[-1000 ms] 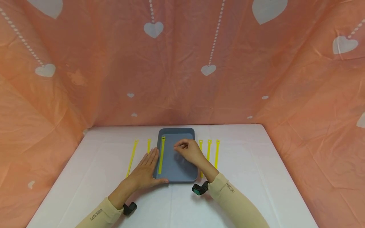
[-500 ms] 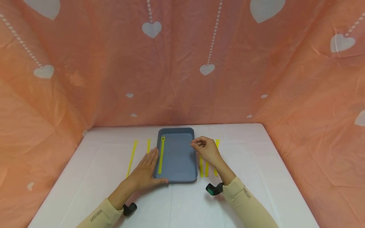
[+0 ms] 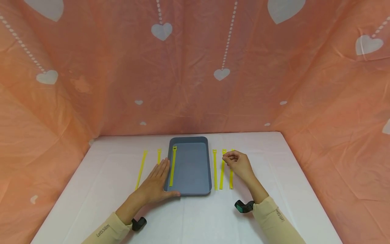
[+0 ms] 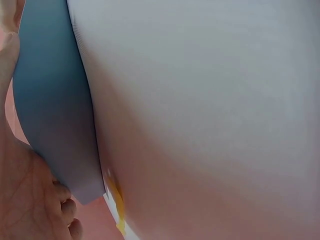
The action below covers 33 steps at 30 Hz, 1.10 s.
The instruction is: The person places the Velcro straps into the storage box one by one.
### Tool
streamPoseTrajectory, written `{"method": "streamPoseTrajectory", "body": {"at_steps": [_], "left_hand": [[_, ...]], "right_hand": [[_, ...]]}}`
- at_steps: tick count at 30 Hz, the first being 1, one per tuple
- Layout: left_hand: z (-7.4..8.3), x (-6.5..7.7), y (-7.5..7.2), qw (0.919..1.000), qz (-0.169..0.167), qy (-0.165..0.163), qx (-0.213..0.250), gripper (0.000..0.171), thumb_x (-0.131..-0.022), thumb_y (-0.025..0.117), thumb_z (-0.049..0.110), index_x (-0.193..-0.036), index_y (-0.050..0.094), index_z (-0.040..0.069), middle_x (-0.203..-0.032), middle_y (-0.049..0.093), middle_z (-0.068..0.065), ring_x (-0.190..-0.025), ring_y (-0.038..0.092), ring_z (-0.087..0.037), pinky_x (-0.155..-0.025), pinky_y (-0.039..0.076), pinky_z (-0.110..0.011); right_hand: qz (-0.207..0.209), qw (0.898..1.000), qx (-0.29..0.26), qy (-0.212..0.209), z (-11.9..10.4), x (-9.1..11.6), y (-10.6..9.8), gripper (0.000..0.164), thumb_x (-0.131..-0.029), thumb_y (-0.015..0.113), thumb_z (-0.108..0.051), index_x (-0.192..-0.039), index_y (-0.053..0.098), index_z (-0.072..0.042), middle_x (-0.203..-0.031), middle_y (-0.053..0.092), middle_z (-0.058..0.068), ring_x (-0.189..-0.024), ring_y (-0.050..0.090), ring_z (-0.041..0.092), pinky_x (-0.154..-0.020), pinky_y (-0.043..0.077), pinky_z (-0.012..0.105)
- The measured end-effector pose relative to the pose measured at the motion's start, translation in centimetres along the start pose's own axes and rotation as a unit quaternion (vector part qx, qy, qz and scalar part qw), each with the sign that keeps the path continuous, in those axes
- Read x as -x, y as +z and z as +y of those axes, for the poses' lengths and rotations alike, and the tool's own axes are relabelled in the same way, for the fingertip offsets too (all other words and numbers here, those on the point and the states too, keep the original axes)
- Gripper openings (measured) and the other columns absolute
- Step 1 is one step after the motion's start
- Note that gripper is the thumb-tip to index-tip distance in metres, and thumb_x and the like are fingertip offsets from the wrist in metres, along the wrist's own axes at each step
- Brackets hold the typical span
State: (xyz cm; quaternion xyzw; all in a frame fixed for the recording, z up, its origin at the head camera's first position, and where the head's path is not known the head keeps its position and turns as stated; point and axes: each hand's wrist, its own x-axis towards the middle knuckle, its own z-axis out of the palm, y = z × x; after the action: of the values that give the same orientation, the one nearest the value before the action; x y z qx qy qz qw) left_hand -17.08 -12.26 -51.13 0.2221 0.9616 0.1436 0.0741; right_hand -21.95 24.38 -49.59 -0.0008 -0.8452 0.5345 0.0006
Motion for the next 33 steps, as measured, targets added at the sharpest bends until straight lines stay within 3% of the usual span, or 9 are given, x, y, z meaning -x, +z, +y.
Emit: {"method": "streamPoseTrajectory", "body": {"at_steps": [7, 15, 27, 33], "left_hand": [[0.0, 0.0, -0.1, 0.9999, -0.009, -0.007, -0.006, 0.135, -0.086, 0.066, 0.086, -0.171, 0.006, 0.0, -0.18, 0.0, -0.017, -0.167, -0.001, -0.032, -0.135, 0.008, -0.05], [0.0, 0.0, 0.0, 0.9999, -0.007, -0.007, -0.006, 0.135, -0.086, 0.065, 0.086, -0.171, 0.006, 0.0, -0.18, -0.001, -0.017, -0.167, -0.001, -0.031, -0.135, 0.007, -0.05], [-0.1, 0.0, 0.0, 1.0, -0.003, 0.0, 0.0, 0.136, -0.085, 0.066, 0.086, -0.171, 0.006, -0.001, -0.18, 0.001, -0.018, -0.167, 0.001, -0.032, -0.135, 0.009, -0.051], [-0.1, 0.0, 0.0, 1.0, -0.004, -0.002, -0.003, 0.135, -0.086, 0.065, 0.086, -0.171, 0.006, 0.0, -0.18, 0.0, -0.017, -0.167, 0.0, -0.031, -0.135, 0.008, -0.05]], "right_hand": [[0.019, 0.999, 0.04, 0.014, 1.5, 0.7, -1.2, 0.021, -0.101, 0.076, -0.013, -0.113, 0.076, 0.004, -0.096, 0.076, 0.012, -0.079, 0.068, 0.016, -0.064, 0.054, 0.022], [0.018, 0.999, 0.039, 0.034, 2.9, 1.1, -1.8, 0.021, -0.102, 0.074, -0.01, -0.115, 0.073, 0.007, -0.092, 0.074, 0.014, -0.072, 0.067, 0.019, -0.057, 0.055, 0.025], [0.015, 0.995, 0.085, 0.047, 3.3, 1.5, -1.7, 0.02, -0.101, 0.074, -0.01, -0.112, 0.073, 0.007, -0.094, 0.071, 0.012, -0.078, 0.065, 0.016, -0.059, 0.051, 0.023], [0.02, 0.992, 0.119, 0.029, 3.6, 1.4, -1.7, 0.018, -0.099, 0.075, -0.01, -0.108, 0.073, 0.005, -0.093, 0.071, 0.013, -0.08, 0.062, 0.018, -0.063, 0.05, 0.023]]}}
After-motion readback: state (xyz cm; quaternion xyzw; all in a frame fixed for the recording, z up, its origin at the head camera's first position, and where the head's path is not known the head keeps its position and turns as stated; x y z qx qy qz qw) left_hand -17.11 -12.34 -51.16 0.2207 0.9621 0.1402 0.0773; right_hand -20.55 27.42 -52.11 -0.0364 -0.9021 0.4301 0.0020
